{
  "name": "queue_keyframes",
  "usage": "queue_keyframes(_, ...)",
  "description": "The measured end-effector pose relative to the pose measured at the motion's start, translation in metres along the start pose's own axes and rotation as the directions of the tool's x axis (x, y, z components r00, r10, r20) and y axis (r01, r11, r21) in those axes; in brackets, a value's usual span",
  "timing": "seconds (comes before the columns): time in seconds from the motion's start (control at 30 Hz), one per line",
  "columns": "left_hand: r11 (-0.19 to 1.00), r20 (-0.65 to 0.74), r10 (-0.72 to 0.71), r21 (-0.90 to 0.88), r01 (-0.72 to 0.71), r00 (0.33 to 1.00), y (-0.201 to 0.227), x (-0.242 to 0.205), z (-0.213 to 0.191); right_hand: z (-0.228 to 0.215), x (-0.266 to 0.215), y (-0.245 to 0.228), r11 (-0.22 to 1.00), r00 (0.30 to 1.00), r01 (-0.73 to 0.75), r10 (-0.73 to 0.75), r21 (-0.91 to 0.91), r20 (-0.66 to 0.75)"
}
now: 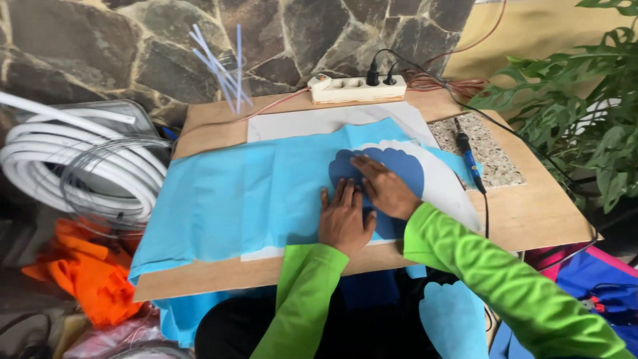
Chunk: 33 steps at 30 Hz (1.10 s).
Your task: Using a heated cutting tool to trace and cut a foot-shaped pattern from blue fabric.
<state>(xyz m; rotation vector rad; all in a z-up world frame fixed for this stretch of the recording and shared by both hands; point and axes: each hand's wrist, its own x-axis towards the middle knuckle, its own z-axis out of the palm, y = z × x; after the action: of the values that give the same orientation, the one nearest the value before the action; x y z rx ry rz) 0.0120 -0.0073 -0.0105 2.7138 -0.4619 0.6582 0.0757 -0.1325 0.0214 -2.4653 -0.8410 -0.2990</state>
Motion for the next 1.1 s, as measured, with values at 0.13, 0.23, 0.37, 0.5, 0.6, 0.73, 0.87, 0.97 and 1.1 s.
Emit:
queue_keyframes(0.13,0.993,0.113,0.028,-0.121,-0.014,0.993,-0.037,0.015,0.023,0.015,-0.001,0.01,0.993,1.0,-0.006,0.009,-0.116,0.026)
queue_keyframes(0.23,0.923,0.072,-0.003,-0.383,0.031,0.997,-0.063,0.029,0.01,0.013,-0.003,0.003,0.985,1.0,-0.018,0.02,-0.169,0.011)
queue_keyframes(0.37,0.996,0.2,-0.093,0.029,0.089,0.975,-0.084,0.024,-0.014,0.014,-0.005,0.005,0.983,1.0,0.005,0.0,-0.182,0.024)
queue_keyframes(0.5,0.99,0.224,-0.074,0.132,0.045,0.972,-0.097,0.022,-0.012,0.012,-0.005,0.005,0.981,0.999,0.019,-0.012,-0.193,0.035)
queue_keyframes(0.6,0.988,0.322,-0.083,0.153,0.035,0.943,-0.107,0.024,-0.017,0.009,-0.005,0.001,0.985,0.999,0.006,0.001,-0.172,0.042)
queue_keyframes(0.73,0.984,0.354,-0.095,0.175,0.033,0.931,-0.127,0.032,-0.017,0.01,-0.005,0.003,0.984,0.999,0.002,0.006,-0.18,0.045)
queue_keyframes(0.87,0.982,0.351,-0.094,0.189,0.028,0.932,-0.143,0.038,-0.011,0.01,-0.006,0.001,0.986,0.999,0.007,-0.001,-0.167,0.033)
queue_keyframes(0.97,0.981,0.318,-0.103,0.19,0.043,0.942,-0.145,0.04,-0.008,0.009,-0.006,0.0,0.981,1.0,0.015,-0.01,-0.195,0.024)
queue_keyframes(1.1,0.934,0.131,0.013,0.352,-0.059,0.991,-0.118,0.04,-0.026,0.007,-0.006,-0.003,0.977,1.0,0.014,-0.012,-0.211,0.011)
